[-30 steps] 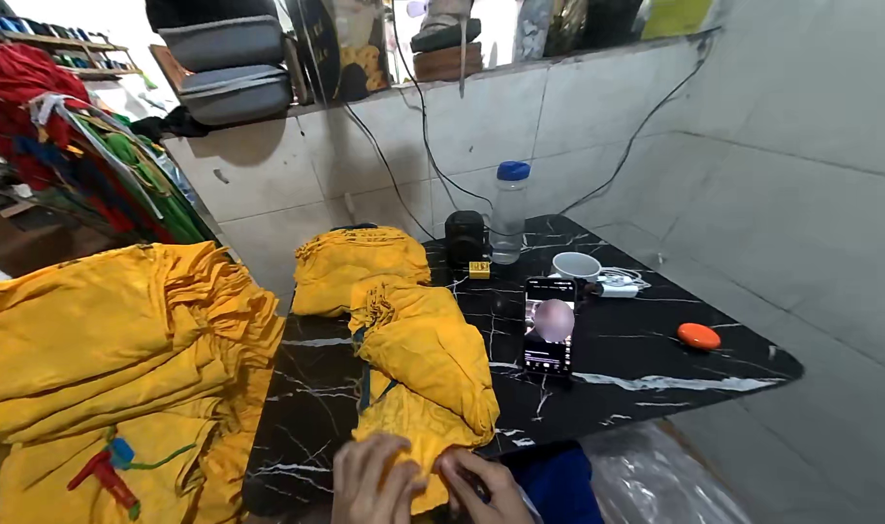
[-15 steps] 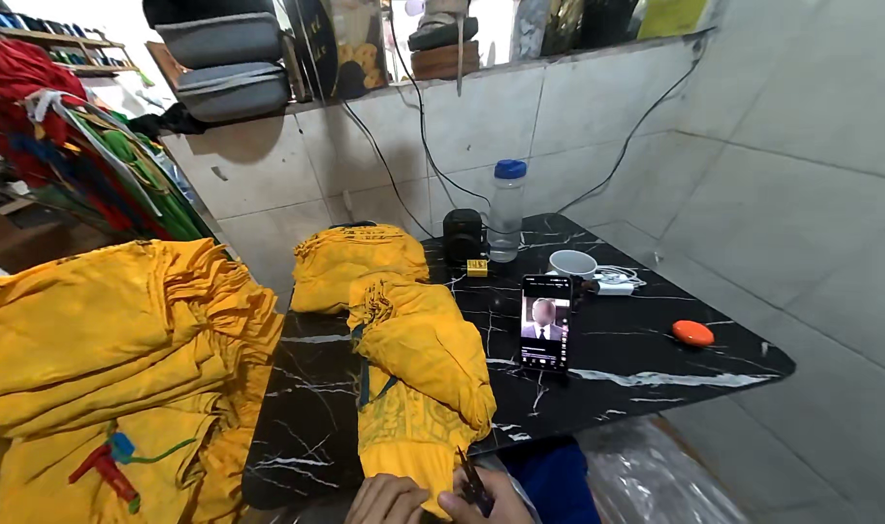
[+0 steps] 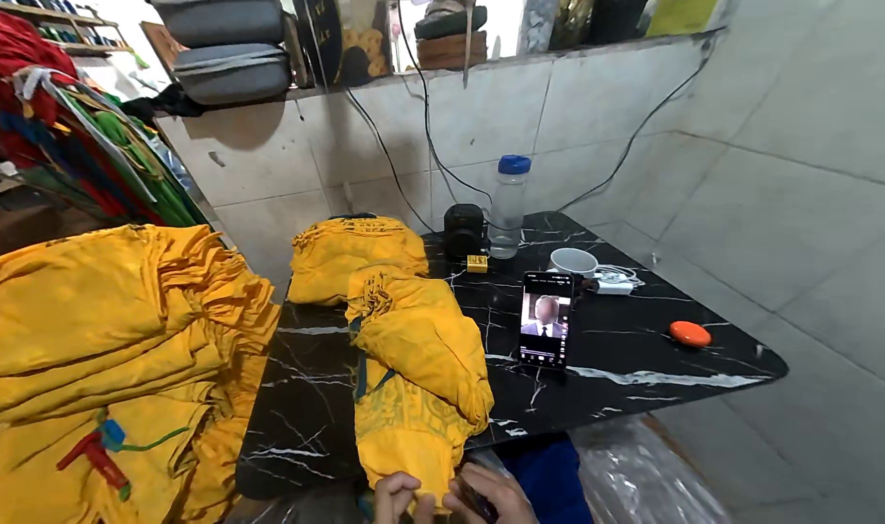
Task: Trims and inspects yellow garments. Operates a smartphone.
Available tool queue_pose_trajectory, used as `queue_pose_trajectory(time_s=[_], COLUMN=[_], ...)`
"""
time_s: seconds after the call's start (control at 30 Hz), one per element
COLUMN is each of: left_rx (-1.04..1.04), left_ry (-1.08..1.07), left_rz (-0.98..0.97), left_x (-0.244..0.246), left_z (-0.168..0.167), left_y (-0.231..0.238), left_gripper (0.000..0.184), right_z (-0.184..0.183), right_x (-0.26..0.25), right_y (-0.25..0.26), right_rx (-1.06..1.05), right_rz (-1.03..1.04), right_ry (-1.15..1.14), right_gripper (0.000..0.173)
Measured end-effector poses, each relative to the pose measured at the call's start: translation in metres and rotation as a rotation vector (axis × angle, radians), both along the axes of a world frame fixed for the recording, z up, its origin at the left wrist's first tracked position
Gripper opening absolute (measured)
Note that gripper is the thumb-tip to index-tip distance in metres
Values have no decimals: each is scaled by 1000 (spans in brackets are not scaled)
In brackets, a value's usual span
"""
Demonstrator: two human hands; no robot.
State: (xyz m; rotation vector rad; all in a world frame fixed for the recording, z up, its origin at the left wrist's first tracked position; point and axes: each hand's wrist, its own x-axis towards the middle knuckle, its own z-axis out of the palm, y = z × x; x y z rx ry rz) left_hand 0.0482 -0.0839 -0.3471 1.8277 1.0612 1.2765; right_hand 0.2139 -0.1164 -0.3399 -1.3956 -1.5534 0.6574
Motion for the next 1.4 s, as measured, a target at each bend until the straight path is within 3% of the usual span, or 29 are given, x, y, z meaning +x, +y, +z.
queue_pose_trajectory(time_s=[0.07, 0.13, 0.37, 0.53, 0.63, 0.83, 0.97, 1.13, 1.2, 1.4], left_rx=[-39, -43, -99, -61, -93, -76, -55, 15, 98, 164], left_ry=[-85, -171, -287, -295, -320, -255, -246, -101, 10, 36], left_rz=[-22, -54, -79, -176, -150, -171, -173, -286, -243, -219], left_x=[7, 9, 11, 9, 8, 11, 11, 11, 11, 4], left_z=[3, 3, 1, -4, 1, 4, 2, 1, 0, -4], left_y=[-3, -1, 5, 8, 7, 4, 5, 7, 8, 11], left_gripper=[27, 15, 11, 11, 10, 14, 10, 35, 27, 14], right_z=[1, 2, -2, 2, 1, 9, 8, 8, 11, 17], right_x=[1, 2, 11, 11, 15, 6, 6, 8, 6, 7], right_y=[-2, -5, -2, -4, -6, -9, -11, -12, -13, -15], right_rx=[-5, -30, -123, -148, -151, -148, -174, -136, -75, 1], right_rz=[-6, -7, 0, 53, 135, -41, -30, 24, 6, 43], right_ry=[-36, -70, 76, 219, 285, 49, 237, 177, 78, -22], right_gripper=[14, 9, 32, 23, 27, 29, 24, 22, 15, 12])
